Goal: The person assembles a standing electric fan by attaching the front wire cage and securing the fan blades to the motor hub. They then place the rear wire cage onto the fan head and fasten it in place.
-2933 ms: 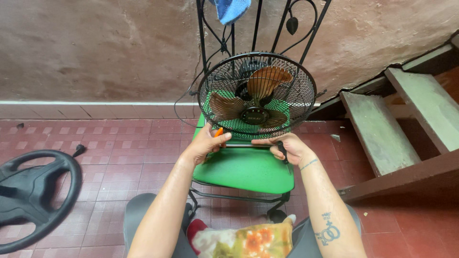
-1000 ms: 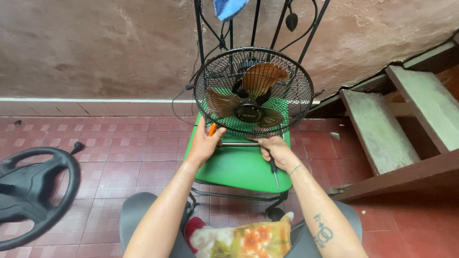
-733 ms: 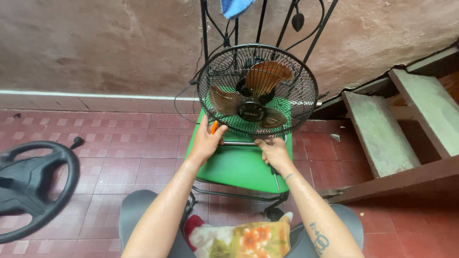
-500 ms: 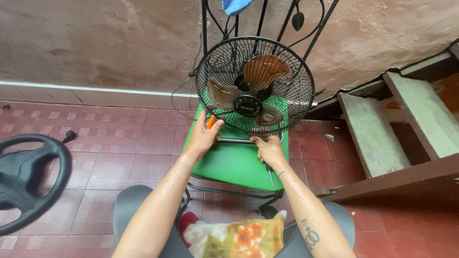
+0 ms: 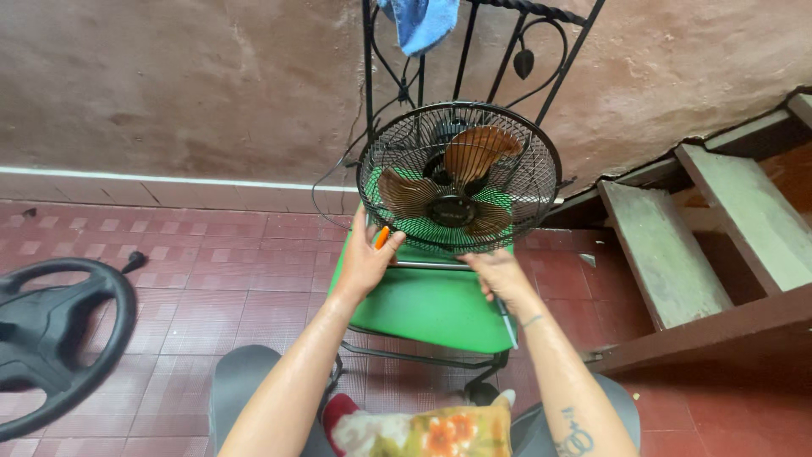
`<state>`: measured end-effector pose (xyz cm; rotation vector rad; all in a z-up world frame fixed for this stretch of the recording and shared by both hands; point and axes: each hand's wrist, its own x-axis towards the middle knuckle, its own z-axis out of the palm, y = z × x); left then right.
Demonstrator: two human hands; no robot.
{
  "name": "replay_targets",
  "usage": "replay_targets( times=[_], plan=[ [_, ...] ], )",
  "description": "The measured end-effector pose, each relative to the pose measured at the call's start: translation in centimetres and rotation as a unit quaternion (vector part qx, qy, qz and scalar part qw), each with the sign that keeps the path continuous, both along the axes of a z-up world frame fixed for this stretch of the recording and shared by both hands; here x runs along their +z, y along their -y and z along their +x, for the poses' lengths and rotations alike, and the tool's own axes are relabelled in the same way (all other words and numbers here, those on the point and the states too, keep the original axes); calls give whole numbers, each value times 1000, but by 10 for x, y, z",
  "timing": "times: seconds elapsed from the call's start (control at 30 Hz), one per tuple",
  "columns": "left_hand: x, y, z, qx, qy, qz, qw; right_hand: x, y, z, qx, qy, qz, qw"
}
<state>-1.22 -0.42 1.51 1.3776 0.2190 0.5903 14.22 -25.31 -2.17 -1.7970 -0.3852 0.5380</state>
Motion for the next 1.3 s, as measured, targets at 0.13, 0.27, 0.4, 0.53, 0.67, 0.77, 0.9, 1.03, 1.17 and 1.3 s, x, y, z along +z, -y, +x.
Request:
replay_targets(
  times=[0.13,0.27,0.4,0.53,0.67,0.77,0.9,1.03,1.17,1.3],
  plan=[
    [13,-2,-4,85,141,143,976,35,15,2,-13,72,101,992],
    [24,3,-4,88,95,103,986,55,2,-23,-48,151,126,979],
    [33,6,-2,98,51,72,991,62,-7,-31,-46,285,214,933],
    [37,9,1,127,123,151,973,77,-8,-35,-98,334,251,903],
    [41,8,2,139,168,141,966,87,-9,-47,-123,346,236,900],
    [44,13,-8,137,152,109,973,91,-10,-58,-140,361,249,888],
    [35,18,-32,141,156,103,972,86,-2,-74,-110,338,304,884],
    [18,13,-51,134,140,-3,981,62,16,-74,-118,449,211,860],
    [21,-8,-65,93,103,-152,979,37,32,-68,-86,435,206,872],
    [28,-16,-77,64,3,-161,985,23,46,-59,-50,558,155,814]
  ],
)
